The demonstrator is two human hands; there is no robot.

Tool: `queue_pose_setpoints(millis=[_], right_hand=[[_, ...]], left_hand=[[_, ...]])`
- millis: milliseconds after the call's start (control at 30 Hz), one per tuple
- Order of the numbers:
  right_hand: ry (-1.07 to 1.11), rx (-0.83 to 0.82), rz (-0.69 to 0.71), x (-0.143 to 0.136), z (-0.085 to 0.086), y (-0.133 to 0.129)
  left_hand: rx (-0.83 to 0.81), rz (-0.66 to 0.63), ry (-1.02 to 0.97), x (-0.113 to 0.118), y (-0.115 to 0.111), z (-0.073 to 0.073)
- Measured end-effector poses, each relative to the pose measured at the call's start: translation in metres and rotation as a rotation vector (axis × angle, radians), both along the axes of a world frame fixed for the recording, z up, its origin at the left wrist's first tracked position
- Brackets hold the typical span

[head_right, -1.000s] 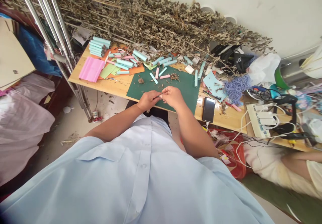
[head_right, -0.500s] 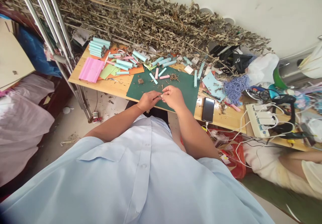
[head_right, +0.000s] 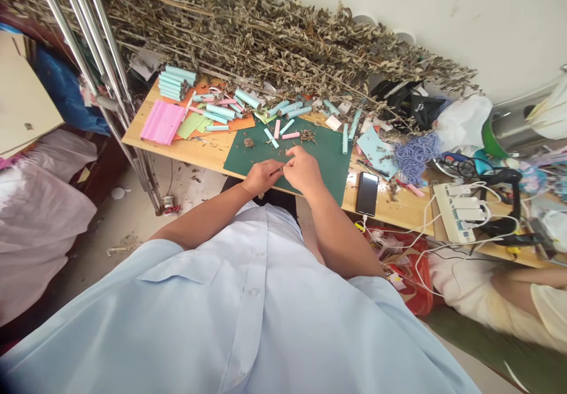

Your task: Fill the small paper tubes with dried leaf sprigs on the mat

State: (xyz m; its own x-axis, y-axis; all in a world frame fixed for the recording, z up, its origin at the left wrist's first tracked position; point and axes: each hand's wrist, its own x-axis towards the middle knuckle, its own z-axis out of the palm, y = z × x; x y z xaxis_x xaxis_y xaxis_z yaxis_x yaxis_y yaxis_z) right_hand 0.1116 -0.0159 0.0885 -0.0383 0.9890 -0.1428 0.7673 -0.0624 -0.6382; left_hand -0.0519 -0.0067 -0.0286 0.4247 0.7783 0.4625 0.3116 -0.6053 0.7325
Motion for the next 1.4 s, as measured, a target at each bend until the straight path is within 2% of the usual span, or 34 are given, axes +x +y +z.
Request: queue_pose_setpoints(millis=[133, 300, 500, 900, 1000, 1200, 1400], right_hand=[[0.039, 0.026, -0.014, 0.002, 0.001, -0.008], [-0.152, 0.093, 0.045, -0.009, 0.008, -0.015], [-0.329, 0.177, 0.099, -0.017, 0.004, -0.017], [-0.056, 0.045, -0.017, 0.0, -0.004, -0.005], [-0.105, 0.083, 0.026, -0.002, -0.003, -0.007], [-0.362, 0.211, 0.194, -0.012, 0.001, -0.02], [-0.489, 0.28, 0.246, -0.011, -0.002, -0.031]], left_hand=[[-0.009, 0.012, -0.003, 0.001, -0.001, 0.0], [-0.026, -0.004, -0.006, 0.001, 0.0, 0.001], [-0.011, 0.005, -0.002, 0.001, 0.002, -0.002], [0.0, 0.012, -0.001, 0.003, 0.002, -0.005], [0.005, 0.014, 0.003, 0.002, 0.002, -0.005], [-0.003, 0.009, 0.021, 0.002, 0.002, -0.004], [-0.016, 0.019, 0.032, 0.002, 0.002, -0.002]])
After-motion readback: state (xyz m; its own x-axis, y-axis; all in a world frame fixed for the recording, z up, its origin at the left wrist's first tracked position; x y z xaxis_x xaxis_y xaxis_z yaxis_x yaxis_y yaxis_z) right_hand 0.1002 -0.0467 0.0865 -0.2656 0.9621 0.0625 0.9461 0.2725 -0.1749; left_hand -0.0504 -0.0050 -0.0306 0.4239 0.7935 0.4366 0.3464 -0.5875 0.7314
